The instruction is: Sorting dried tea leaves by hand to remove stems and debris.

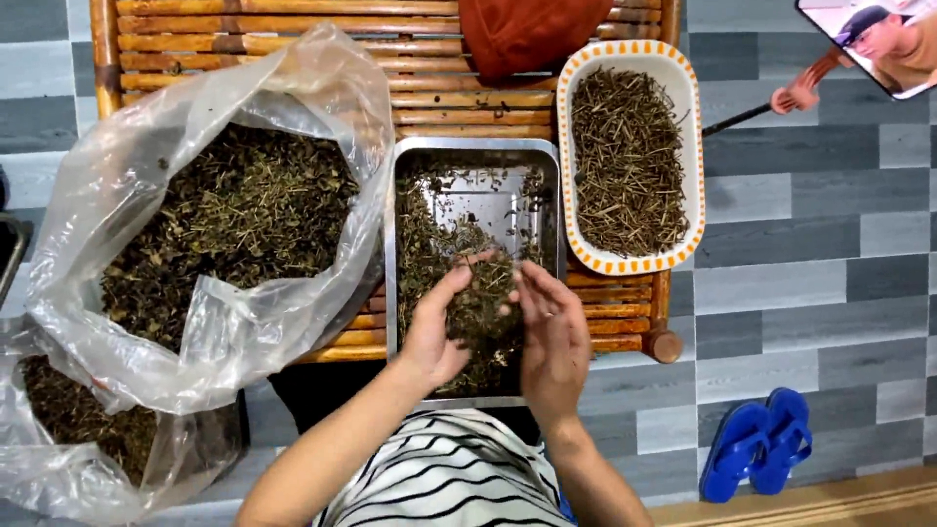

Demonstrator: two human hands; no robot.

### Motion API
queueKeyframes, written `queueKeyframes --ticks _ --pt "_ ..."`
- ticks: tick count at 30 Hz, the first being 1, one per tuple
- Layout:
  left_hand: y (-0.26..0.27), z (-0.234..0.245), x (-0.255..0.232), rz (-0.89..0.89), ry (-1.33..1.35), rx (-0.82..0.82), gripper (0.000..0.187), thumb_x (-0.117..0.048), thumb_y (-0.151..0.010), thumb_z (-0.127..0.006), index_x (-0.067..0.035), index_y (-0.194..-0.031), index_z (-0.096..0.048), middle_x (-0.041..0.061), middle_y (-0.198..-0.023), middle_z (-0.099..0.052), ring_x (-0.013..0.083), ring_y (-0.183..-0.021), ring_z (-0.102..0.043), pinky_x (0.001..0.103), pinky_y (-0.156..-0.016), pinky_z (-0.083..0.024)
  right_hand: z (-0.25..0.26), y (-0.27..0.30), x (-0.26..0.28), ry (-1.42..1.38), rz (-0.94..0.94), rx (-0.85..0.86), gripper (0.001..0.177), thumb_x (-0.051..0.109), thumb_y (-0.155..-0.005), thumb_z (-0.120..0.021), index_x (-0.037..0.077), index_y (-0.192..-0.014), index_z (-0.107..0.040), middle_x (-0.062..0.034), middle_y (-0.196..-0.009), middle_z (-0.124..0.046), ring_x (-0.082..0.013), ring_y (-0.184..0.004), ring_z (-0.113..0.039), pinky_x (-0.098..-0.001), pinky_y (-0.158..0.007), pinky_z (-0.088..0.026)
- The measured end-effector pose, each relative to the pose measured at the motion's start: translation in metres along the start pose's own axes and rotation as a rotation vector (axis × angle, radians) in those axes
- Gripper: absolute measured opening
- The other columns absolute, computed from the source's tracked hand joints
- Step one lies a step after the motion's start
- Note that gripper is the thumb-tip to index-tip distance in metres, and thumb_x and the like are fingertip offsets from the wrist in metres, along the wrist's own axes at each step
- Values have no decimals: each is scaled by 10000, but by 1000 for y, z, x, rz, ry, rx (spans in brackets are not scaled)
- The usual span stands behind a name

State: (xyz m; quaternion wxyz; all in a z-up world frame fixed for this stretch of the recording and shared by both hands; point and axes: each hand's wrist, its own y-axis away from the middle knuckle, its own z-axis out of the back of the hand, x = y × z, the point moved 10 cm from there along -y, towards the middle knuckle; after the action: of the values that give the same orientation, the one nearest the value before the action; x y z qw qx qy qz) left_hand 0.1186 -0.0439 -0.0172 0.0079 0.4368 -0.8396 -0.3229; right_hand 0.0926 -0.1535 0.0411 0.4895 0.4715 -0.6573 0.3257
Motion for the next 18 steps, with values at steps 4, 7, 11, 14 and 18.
queueKeyframes --ticks 4,7,11,14,18 --pt "3 -5 0 -40 147 -103 444 -274 -974 -555 -3 -1325 -537 223 -1206 -666 313 -943 -687 329 -800 -583 -16 -7 -19 -156 -183 -74 664 548 -1051 -375 0 -1417 -460 -153 -1464 -531 -134 -1135 -536 -277 -935 -490" --pt "7 -9 0 -111 257 -83 516 -315 -979 -508 32 -1357 -564 263 -1319 -637 361 -1126 -659 394 -919 -571 -17 -7 -29 -265 -203 -197 689 525 -1059 -291 -24 -1436 -466 -224 -1455 -552 -166 -1147 -575 -222 -863 -518" --pt "23 -30 -18 -363 49 60 597 -337 -1050 -327 89 -1452 -442 350 -1500 -431 460 -1413 -380 535 -1179 -321 -13 -4 -45 -374 -147 -238 657 478 -1083 -295 -29 -1457 -480 -229 -1492 -539 -263 -1320 -531 -367 -1083 -459" --pt "35 -32 -23 -497 -316 33 660 -414 -1060 -242 74 -1415 -508 329 -1493 -448 476 -1473 -230 570 -1206 -220 -14 0 -54 -472 -121 -234 645 448 -1096 -295 -43 -1482 -459 -250 -1524 -504 -343 -1419 -479 -477 -1196 -399" --pt "54 -45 -32 -752 -881 95 749 -474 -1022 -158 32 -1391 -568 285 -1535 -430 453 -1475 -301 537 -1216 -216 -4 8 -81 -585 -268 -196 672 453 -1099 -300 -35 -1556 -369 -328 -1574 -378 -475 -1454 -373 -603 -1204 -344"
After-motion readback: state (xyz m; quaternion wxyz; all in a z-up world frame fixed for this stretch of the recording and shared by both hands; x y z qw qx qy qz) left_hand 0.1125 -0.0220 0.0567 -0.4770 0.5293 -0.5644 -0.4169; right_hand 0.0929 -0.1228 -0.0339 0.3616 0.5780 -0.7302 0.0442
